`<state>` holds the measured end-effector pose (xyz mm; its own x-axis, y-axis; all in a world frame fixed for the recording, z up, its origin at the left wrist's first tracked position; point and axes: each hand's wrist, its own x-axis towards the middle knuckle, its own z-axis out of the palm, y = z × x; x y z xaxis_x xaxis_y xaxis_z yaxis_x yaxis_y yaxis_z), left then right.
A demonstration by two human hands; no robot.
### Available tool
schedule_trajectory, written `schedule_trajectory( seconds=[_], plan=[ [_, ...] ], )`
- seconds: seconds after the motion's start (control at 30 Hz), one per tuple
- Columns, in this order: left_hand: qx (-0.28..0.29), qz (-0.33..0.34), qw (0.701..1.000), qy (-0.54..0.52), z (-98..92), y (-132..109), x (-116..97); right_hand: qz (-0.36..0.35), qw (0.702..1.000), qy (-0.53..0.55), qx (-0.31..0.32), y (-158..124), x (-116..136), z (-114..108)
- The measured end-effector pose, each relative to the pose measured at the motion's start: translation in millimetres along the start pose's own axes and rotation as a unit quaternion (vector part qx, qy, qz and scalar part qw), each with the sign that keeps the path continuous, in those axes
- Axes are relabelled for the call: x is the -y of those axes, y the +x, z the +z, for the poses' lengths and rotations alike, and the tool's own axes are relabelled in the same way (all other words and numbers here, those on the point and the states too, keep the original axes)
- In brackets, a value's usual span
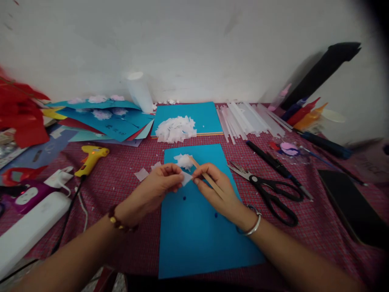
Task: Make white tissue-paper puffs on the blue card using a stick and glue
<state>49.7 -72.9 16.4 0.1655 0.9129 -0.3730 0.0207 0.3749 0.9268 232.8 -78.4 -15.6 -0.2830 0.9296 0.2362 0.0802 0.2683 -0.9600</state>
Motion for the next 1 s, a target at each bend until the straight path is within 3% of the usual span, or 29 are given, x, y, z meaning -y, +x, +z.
schedule_trajectory(
  seconds=[0.13,0.23,0.33,0.5,0.67,1.0],
  plan=[
    [-0.030,0.097,0.987,0.123,-26.5,16.6,-33.8,0.007,0.999,0.038,-0.029,2.8,-1.6,-9.3],
    [0.006,0.116,0.977,0.181,-36.4,29.8,-43.3,0.009,0.999,0.019,-0.040,4.1,-4.0,-15.9],
    [0.047,0.112,0.973,0.197,-39.1,39.3,-33.8,0.011,0.999,-0.010,-0.032,5.2,-8.5,-16.7],
    [0.057,0.110,0.970,0.209,-49.8,48.5,-11.6,0.039,0.998,-0.043,-0.012,11.9,-18.2,-11.0],
    [0.087,0.105,0.968,0.209,-60.4,50.8,-6.6,0.055,0.997,-0.043,-0.021,20.0,-22.1,-9.5],
    [0.138,0.117,0.956,0.230,-37.8,52.3,-2.2,0.073,0.996,-0.037,-0.033,23.0,-22.1,-9.0]
  ],
)
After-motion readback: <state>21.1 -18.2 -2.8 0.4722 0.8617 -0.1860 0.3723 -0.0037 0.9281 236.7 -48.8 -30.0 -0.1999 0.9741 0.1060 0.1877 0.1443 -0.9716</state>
